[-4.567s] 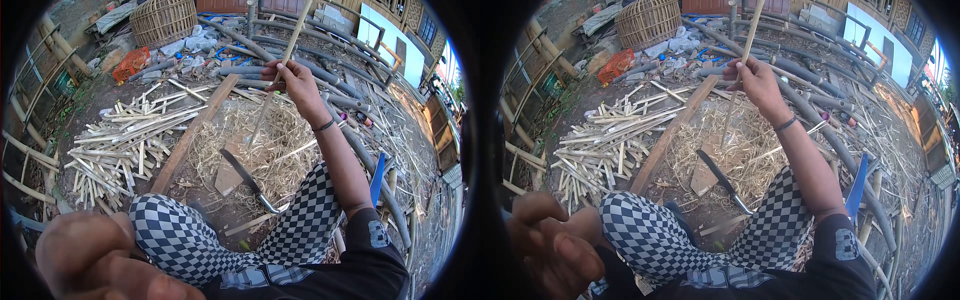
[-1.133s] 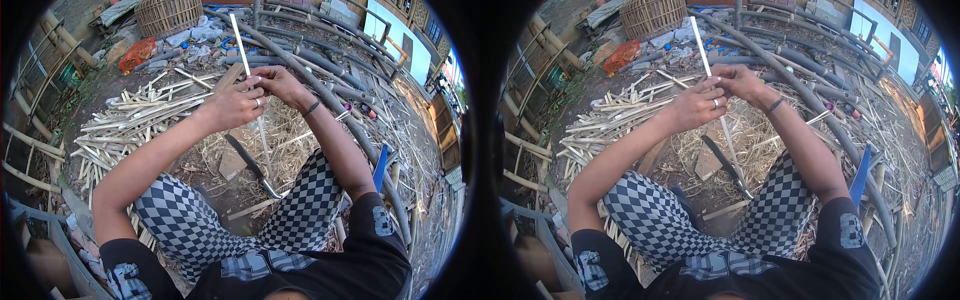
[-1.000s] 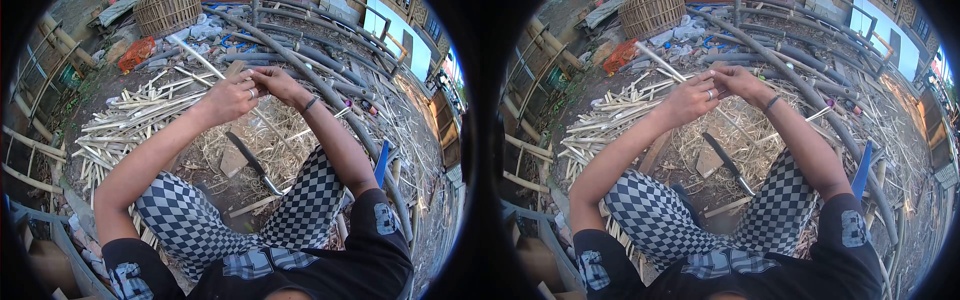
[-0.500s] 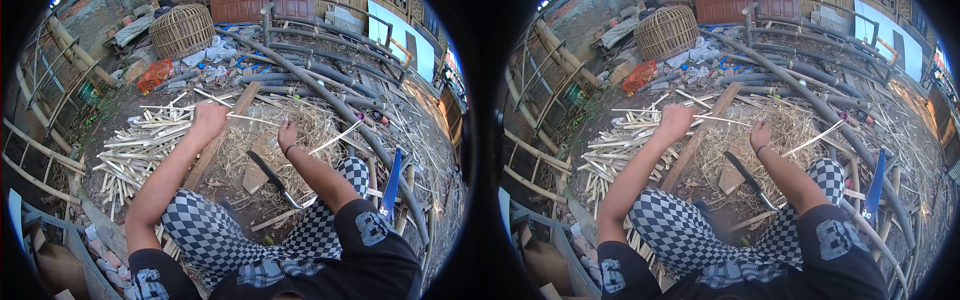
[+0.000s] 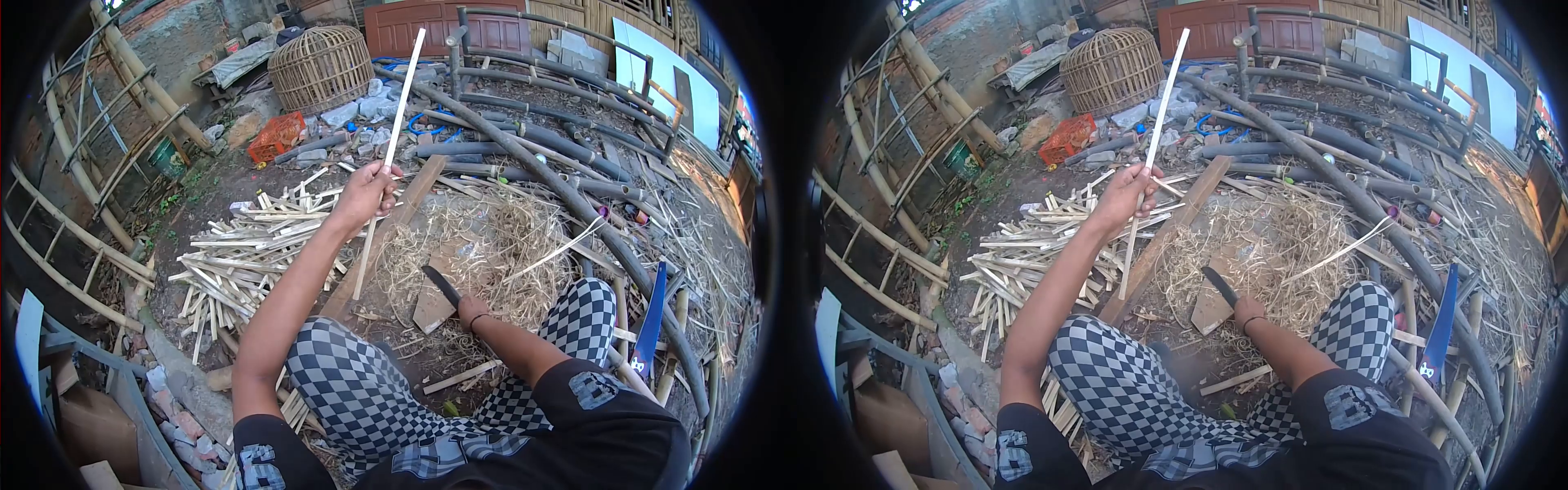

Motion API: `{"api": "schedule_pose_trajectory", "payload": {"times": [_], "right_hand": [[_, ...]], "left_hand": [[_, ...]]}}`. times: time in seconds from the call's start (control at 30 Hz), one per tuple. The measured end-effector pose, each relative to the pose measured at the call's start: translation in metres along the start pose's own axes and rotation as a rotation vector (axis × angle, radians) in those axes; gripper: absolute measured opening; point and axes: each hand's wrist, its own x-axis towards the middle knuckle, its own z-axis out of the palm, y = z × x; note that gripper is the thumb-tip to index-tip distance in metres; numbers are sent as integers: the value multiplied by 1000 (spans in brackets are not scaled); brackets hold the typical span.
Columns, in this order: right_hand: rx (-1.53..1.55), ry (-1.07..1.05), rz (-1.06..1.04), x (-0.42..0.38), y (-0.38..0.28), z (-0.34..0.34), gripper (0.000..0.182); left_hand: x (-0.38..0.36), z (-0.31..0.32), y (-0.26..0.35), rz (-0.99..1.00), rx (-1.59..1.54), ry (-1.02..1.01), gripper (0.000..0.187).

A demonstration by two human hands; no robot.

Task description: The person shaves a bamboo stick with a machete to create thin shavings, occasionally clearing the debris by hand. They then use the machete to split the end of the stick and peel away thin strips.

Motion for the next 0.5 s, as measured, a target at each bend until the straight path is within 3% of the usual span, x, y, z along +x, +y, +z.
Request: {"api": "schedule_pose_trajectory", "payload": {"times": [0.13, 0.2, 0.37, 0.43, 0.5], "right_hand": [[53, 243, 82, -3, -4, 28, 65], [45, 375, 87, -12, -8, 29, 44], [134, 252, 70, -24, -1, 16, 68], [142, 251, 68, -3, 0, 19, 67], [169, 295, 0, 7, -13, 6, 67]], "left_hand": [[-3, 11, 8, 31, -1, 19, 27], [-1, 13, 9, 38, -2, 14, 27], [-7, 17, 33, -8, 96, 43, 25], [-14, 19, 43, 48, 318, 107, 25], [-20, 32, 45, 16, 252, 80, 25]]}}
